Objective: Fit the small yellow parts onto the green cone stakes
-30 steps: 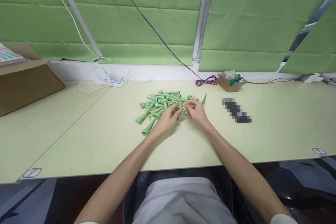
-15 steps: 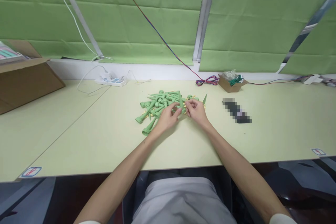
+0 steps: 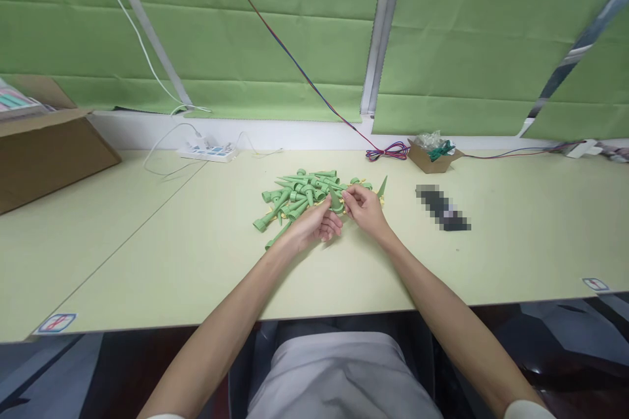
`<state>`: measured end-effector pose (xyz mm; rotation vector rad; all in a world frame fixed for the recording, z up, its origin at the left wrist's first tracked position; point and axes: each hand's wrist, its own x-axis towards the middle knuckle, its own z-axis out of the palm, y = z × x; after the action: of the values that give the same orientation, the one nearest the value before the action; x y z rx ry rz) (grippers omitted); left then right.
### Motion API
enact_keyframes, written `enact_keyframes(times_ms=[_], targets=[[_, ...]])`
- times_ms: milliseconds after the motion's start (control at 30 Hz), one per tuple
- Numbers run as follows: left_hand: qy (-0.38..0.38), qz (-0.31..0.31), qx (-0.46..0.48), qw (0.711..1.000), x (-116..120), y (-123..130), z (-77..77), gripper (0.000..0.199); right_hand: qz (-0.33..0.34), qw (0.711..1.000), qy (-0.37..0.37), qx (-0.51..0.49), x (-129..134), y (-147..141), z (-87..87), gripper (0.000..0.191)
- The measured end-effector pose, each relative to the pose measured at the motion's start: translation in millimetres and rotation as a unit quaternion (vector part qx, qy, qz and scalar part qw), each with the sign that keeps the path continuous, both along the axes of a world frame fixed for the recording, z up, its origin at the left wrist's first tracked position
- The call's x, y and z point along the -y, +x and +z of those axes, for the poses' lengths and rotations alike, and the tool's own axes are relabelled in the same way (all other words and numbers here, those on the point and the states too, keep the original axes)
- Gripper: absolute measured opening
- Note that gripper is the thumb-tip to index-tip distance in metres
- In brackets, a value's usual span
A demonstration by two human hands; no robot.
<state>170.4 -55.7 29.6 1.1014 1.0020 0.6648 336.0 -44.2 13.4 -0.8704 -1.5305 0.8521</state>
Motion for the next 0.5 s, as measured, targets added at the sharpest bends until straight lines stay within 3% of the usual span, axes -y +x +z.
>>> enact_keyframes(times_ms=[333,500], targets=[[0.027,0.024,0.015,0.999,-0.2,1.2,1.1,0.051,-0.011,1.000,-0.011,0.008,-0.9,2.1,-1.1,0.035],[0.136,0.039,-0.012,0.990,3.2,2.0,2.8,0.045,-0.012,1.000,-0.025,-0.009,-0.4,0.6,1.8,0.041]])
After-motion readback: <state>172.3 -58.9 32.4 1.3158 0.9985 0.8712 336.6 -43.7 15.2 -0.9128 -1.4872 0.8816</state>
